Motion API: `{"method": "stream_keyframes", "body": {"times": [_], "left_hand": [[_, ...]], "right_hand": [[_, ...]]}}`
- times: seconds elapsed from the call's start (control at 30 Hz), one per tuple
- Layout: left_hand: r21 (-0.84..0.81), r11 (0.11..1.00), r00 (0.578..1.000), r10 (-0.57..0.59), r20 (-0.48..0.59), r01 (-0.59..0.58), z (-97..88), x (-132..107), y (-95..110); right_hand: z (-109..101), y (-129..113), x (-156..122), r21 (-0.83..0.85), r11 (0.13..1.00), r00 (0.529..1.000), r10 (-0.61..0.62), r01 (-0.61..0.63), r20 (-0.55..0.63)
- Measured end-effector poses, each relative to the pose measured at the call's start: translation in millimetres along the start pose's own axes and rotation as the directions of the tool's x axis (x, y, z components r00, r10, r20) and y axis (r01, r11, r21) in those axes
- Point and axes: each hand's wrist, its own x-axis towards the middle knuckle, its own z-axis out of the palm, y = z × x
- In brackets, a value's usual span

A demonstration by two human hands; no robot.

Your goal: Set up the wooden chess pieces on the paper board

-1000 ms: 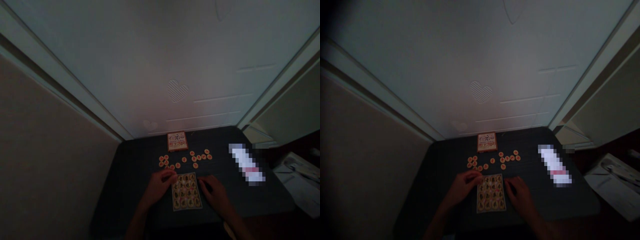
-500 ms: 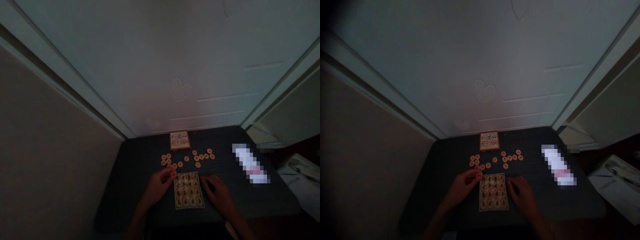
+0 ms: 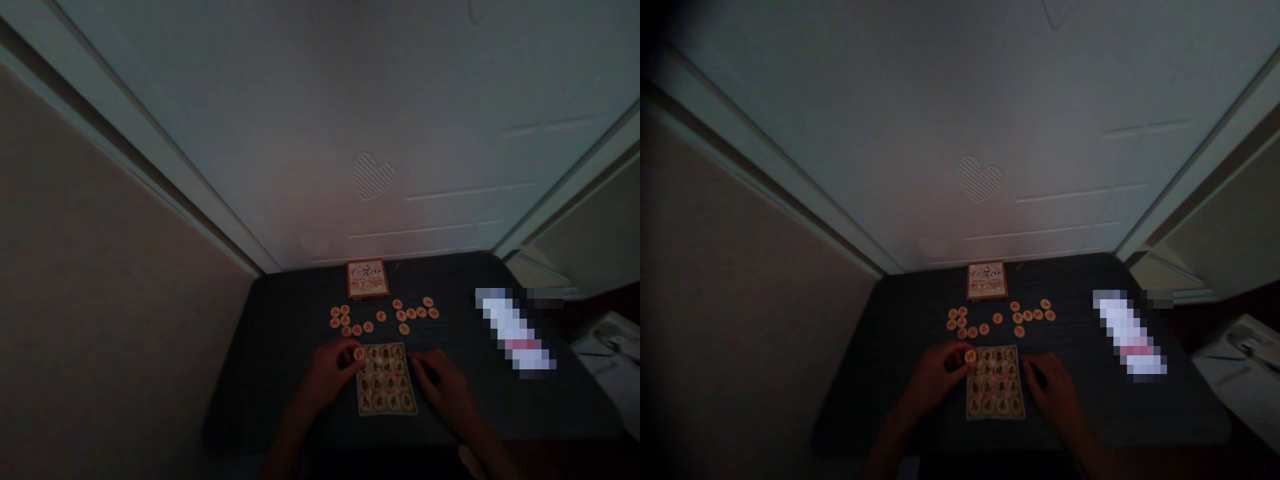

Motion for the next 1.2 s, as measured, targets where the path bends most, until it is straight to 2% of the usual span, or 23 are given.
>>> {"method": "stream_keyframes", "body": {"times": [0.1,0.2,0.5,0.67,1.03,1.2], "left_hand": [[0.073,0.993,0.996,0.089,-0.002,-0.089,0.7,-1.6,-1.0],[0.111,0.985,0.991,0.132,-0.005,-0.13,1.9,-2.3,-2.7],[0.149,0.984,0.995,0.093,0.036,-0.098,3.8,-1.7,-1.9],[0.168,0.982,0.996,0.088,0.007,-0.088,5.6,-2.1,-0.5],[0.178,0.982,0.998,0.057,0.026,-0.061,11.4,0.6,5.9],[0.167,0.984,0.997,0.069,-0.018,-0.065,16.3,1.1,4.1]], "right_hand": [[-0.7,-0.2,0.2,0.012,1.0,1.0,-0.006,0.006,0.003],[-0.4,0.8,-0.1,0.019,1.0,1.0,-0.007,0.007,0.004],[1.0,0.5,-0.2,0.013,1.0,1.0,-0.01,0.01,-0.013],[0.4,-1.0,0.5,0.001,1.0,0.999,-0.019,0.02,-0.032],[0.6,0.5,0.6,0.0,1.0,1.0,-0.024,0.024,-0.02],[-0.2,0.1,0.6,0.012,1.0,1.0,-0.019,0.019,-0.01]]}}
